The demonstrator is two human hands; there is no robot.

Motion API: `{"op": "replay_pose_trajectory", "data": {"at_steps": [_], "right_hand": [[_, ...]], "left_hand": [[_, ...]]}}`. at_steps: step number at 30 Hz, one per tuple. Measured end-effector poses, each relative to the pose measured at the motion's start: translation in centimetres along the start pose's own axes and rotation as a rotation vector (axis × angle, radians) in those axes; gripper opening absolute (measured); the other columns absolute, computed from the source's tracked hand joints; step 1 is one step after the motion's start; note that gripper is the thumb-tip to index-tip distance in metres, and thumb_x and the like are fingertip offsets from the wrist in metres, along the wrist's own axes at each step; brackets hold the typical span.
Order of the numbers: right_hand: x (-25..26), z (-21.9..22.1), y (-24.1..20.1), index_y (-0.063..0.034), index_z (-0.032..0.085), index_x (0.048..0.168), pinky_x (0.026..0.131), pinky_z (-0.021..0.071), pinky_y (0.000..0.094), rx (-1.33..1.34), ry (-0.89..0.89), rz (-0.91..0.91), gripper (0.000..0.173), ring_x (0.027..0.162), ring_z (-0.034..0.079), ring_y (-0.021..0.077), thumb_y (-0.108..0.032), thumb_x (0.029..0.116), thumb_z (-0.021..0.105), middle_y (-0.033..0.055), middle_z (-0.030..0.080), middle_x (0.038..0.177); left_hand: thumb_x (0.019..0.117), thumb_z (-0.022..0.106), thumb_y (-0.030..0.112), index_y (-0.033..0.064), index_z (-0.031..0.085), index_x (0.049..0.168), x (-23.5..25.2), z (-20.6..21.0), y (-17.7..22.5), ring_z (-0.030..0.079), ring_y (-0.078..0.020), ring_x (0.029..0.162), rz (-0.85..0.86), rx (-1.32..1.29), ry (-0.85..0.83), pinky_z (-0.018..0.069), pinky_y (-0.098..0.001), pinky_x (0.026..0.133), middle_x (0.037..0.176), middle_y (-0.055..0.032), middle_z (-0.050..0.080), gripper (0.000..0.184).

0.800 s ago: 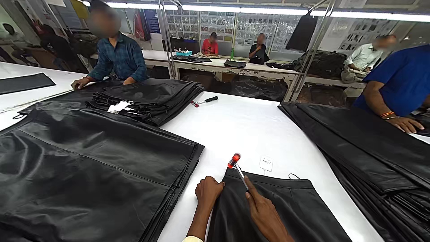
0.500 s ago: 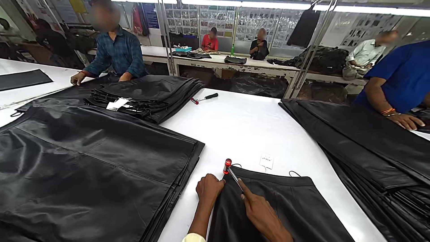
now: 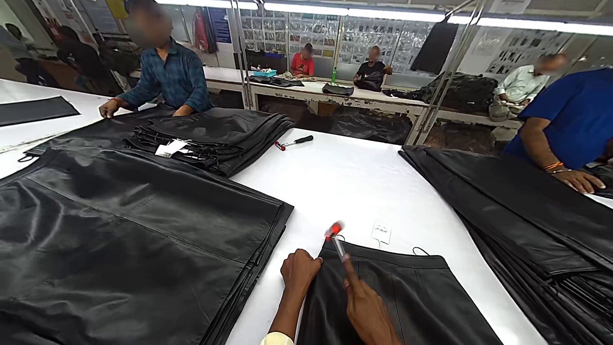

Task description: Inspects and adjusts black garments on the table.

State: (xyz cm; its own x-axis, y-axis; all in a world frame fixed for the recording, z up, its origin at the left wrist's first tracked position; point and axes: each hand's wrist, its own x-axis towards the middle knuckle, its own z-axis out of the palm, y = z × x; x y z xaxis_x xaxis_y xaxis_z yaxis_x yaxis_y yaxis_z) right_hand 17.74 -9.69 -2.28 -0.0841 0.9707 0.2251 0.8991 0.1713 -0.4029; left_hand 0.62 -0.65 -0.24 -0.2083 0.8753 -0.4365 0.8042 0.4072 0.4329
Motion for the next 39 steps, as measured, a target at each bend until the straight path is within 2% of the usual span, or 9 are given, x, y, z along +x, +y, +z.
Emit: {"op": "replay_pose_trajectory", "data": {"at_steps": [2,7,10,15,19,23,27,35,39], "right_hand": [[1.2,-1.5,0.1,-0.0323,0.024,0.164,0.077,0.0545,0.0527,0.002,-0.314,0.077,0.055,0.084,0.069,0.0347,-0.035,0.1101,0.031,0.0137,0.072,0.095],[1.4,-0.4,-0.5,-0.0183,0.045,0.156,0.052,0.0538,0.0405,0.049,0.191,-0.045,0.051,0.057,0.063,0.0223,-0.030,0.1080,0.037,0.0076,0.066,0.079],[3.2,-1.2,0.2,-0.0333,0.020,0.165,0.080,0.0535,0.0535,-0.009,-0.342,0.123,0.055,0.088,0.069,0.0357,-0.035,0.1103,0.029,0.0153,0.071,0.097],[3.2,0.0,0.0,-0.0202,0.041,0.159,0.058,0.0557,0.0465,0.039,0.137,0.016,0.051,0.063,0.067,0.0283,-0.029,0.1083,0.036,0.0117,0.068,0.082],[5.2,-2.3,1.0,-0.0323,0.024,0.164,0.085,0.0524,0.0564,0.029,-0.352,0.177,0.054,0.093,0.069,0.0376,-0.035,0.1104,0.032,0.0175,0.072,0.102],[3.9,-0.8,0.7,-0.0192,0.041,0.159,0.061,0.0562,0.0485,0.062,0.151,-0.014,0.051,0.065,0.067,0.0283,-0.028,0.1081,0.038,0.0108,0.069,0.081],[4.6,-1.8,1.0,-0.0314,0.023,0.164,0.085,0.0528,0.0553,0.019,-0.361,0.153,0.054,0.092,0.069,0.0372,-0.035,0.1105,0.031,0.0167,0.072,0.100],[2.3,-1.9,0.8,-0.0352,0.021,0.164,0.080,0.0537,0.0539,-0.021,-0.386,0.131,0.055,0.088,0.069,0.0364,-0.036,0.1103,0.029,0.0152,0.072,0.097],[0.9,-1.2,0.1,-0.0206,0.043,0.158,0.057,0.0556,0.0457,0.034,0.070,-0.023,0.052,0.062,0.066,0.0272,-0.029,0.1073,0.037,0.0093,0.068,0.078]], "left_hand": [[0.0916,0.060,0.060,0.0142,0.076,0.105,0.0,0.0,0.1,0.068,-0.0294,0.111,0.008,0.010,0.000,0.0525,-0.0547,0.091,0.111,-0.0109,0.074,0.051],[0.0918,0.061,0.059,0.0136,0.076,0.106,0.0,0.1,0.1,0.068,-0.0298,0.111,0.005,-0.016,0.017,0.0524,-0.0548,0.090,0.111,-0.0112,0.074,0.050],[0.0926,0.059,0.060,0.0141,0.076,0.107,-0.1,0.1,0.1,0.068,-0.0294,0.112,0.005,0.001,0.008,0.0523,-0.0546,0.092,0.113,-0.0112,0.074,0.051],[0.0919,0.060,0.060,0.0135,0.076,0.104,0.1,0.2,0.0,0.069,-0.0293,0.110,0.005,-0.006,0.017,0.0527,-0.0545,0.090,0.111,-0.0113,0.074,0.051],[0.0922,0.059,0.060,0.0135,0.076,0.105,-0.1,0.3,-0.1,0.068,-0.0287,0.111,0.015,0.012,0.010,0.0526,-0.0541,0.090,0.111,-0.0112,0.074,0.051],[0.0906,0.061,0.061,0.0133,0.076,0.103,0.2,0.2,0.0,0.069,-0.0291,0.109,0.008,-0.004,0.023,0.0526,-0.0545,0.089,0.109,-0.0113,0.074,0.052],[0.0929,0.059,0.061,0.0137,0.076,0.105,-0.2,0.6,-0.1,0.069,-0.0292,0.110,0.017,0.014,0.009,0.0524,-0.0541,0.090,0.110,-0.0106,0.074,0.051],[0.0928,0.060,0.060,0.0125,0.077,0.102,-0.4,0.6,-0.1,0.069,-0.0305,0.109,0.023,0.011,0.017,0.0523,-0.0554,0.090,0.108,-0.0120,0.074,0.051],[0.0926,0.059,0.060,0.0133,0.076,0.105,-0.3,0.3,0.0,0.069,-0.0300,0.110,0.017,0.002,0.033,0.0525,-0.0552,0.090,0.109,-0.0115,0.075,0.051]]}}
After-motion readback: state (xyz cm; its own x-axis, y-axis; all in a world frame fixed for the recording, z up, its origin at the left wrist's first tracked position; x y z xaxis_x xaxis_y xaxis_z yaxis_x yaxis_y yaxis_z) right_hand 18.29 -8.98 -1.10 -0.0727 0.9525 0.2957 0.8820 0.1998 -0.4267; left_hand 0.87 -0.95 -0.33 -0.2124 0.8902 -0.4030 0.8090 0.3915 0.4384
